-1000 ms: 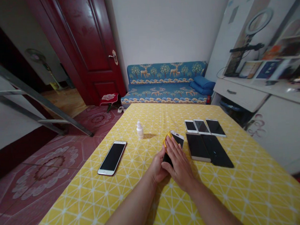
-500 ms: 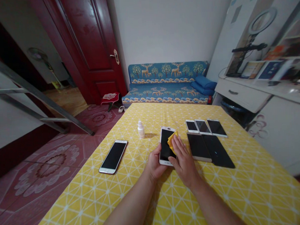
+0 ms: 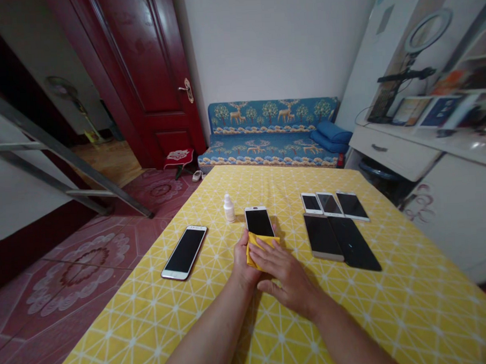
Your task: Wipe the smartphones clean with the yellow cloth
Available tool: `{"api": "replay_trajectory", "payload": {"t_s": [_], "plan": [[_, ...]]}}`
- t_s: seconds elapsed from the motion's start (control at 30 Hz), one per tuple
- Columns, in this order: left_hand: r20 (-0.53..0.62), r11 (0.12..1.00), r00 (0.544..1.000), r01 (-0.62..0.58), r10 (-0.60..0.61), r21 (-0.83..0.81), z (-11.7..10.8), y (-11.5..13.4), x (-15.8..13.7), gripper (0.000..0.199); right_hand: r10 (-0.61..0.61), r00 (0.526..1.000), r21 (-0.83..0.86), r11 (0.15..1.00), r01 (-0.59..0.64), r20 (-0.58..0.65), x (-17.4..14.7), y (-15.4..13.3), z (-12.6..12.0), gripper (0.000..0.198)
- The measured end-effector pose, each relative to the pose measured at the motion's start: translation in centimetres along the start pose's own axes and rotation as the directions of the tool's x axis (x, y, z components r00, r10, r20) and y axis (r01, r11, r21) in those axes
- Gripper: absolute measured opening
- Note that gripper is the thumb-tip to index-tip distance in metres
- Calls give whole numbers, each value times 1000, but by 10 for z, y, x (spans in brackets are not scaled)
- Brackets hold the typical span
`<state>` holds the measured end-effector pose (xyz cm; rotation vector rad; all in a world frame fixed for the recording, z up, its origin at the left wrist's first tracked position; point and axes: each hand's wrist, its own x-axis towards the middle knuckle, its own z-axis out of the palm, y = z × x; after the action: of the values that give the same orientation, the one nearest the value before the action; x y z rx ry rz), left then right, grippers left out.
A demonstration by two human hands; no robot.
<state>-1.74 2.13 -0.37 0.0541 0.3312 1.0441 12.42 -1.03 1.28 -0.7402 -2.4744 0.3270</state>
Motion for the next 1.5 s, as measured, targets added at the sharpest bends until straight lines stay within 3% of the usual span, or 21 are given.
{"api": "replay_trajectory", "payload": {"t_s": [0.13, 0.23, 0.37, 0.53, 0.73, 0.97, 1.07, 1.17, 1.3, 1.43, 1.5], "plan": [[66, 997, 995, -76, 75, 3, 1, -1, 6, 53, -13, 991, -5, 1000, 13, -129, -4, 10, -1, 42], [28, 995, 995, -94, 93, 30, -1, -4, 11, 51, 7, 969, 7, 1000, -6, -246, -8, 16, -1, 37], [-25, 988, 991, -131, 133, 81, 1, -10, 9, 39, 94, 945, 4, 995, -97, -315, -11, 26, 0, 39], [-19, 971, 997, -73, 80, 226, 8, -17, 1, 35, 188, 910, -56, 973, -224, -369, -13, 36, -1, 49], [70, 928, 994, -105, 85, 358, 11, -26, -2, 27, 283, 854, -123, 922, -368, -436, -15, 37, -4, 66], [91, 896, 995, -81, 45, 437, 10, -28, -6, 28, 225, 891, -223, 917, -331, -395, -13, 32, -8, 69], [86, 895, 994, -92, 60, 437, 9, -29, -5, 24, 219, 883, -223, 916, -333, -416, -13, 34, -9, 62], [117, 892, 991, -107, 62, 440, 10, -30, -4, 21, 236, 835, -128, 932, -339, -497, -14, 38, -11, 52], [147, 895, 988, -107, 47, 433, 11, -30, -4, 22, 301, 727, 97, 946, -310, -618, -16, 42, -16, 40], [85, 907, 996, -63, 30, 417, 10, -28, -3, 27, 465, 583, 310, 884, -350, -667, -18, 44, -15, 34], [28, 907, 998, -62, 56, 417, 9, -27, -1, 25, 529, 534, 391, 848, -358, -659, -19, 45, -14, 35]]}}
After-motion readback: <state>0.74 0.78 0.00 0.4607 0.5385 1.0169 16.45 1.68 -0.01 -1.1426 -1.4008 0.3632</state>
